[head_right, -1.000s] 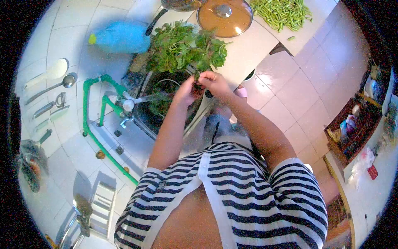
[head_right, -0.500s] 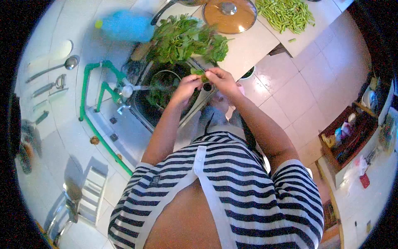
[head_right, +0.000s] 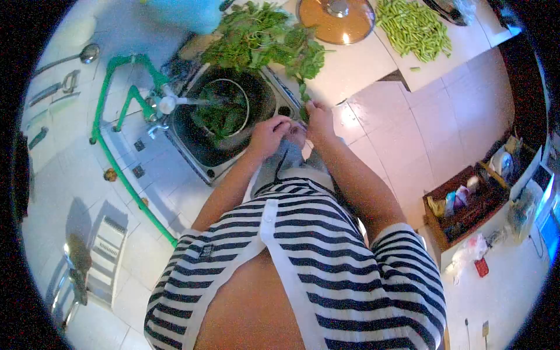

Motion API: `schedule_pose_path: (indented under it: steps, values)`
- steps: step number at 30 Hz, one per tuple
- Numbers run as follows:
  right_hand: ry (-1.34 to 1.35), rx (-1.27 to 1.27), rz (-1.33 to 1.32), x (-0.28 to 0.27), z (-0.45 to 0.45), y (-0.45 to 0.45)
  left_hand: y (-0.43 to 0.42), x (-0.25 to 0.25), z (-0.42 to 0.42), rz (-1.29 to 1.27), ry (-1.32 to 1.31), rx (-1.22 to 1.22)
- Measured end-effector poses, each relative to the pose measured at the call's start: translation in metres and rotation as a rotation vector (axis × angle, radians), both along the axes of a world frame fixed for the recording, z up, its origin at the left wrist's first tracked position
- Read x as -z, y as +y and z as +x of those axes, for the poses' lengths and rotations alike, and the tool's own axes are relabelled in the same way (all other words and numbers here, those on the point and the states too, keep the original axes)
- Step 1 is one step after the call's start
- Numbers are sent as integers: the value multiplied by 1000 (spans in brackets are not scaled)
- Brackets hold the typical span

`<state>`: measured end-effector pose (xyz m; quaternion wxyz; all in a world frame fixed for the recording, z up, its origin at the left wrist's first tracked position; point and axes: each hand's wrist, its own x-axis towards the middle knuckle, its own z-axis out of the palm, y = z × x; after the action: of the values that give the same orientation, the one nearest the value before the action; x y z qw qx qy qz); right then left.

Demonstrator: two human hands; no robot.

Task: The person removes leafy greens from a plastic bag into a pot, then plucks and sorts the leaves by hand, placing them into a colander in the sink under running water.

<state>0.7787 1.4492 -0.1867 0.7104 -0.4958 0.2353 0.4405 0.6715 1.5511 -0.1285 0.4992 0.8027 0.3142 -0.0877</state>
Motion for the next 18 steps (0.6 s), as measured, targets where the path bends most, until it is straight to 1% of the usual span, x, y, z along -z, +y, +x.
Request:
schedule_pose_path:
  steps: [1,2,3,5,6,7,9,10,11,13,14,15,16,17,18]
  values:
    - [0,55,-9,4,2,-2,2,5,-5,-9,-2,-7]
    - [5,-14,79,-9,6,-4,6,12,-9,-153,-46,-194]
    - [5,-5,75,-22,10,-4,11,19,-14,-294,-85,-382]
    - [-47,-105,13,-40,12,-8,32,28,-21,-397,-136,-921]
    - [65,37,125,-28,10,-9,36,35,-22,-454,-209,-1000]
    - [64,42,123,-28,9,-10,35,43,-21,-457,-208,-995]
    - [-33,-95,30,-26,7,-11,37,58,-20,-377,-139,-732]
    - [-34,-87,33,-21,7,-11,33,55,-9,-199,-68,-602]
    - [-85,-93,9,-15,6,-12,26,57,0,-199,-66,-597]
    - [-153,-82,-9,-2,11,-11,21,67,32,-183,31,-465]
    - [-251,-57,-53,4,15,-12,22,88,48,-181,20,-452]
    - [-342,-34,-102,9,19,-14,21,121,57,-28,13,-442]
    - [-422,-19,-65,13,28,-18,17,142,63,123,12,-438]
    - [-421,-16,-68,11,37,-19,15,134,75,121,13,-434]
    - [-527,-60,-129,10,47,-19,15,127,91,72,13,-503]
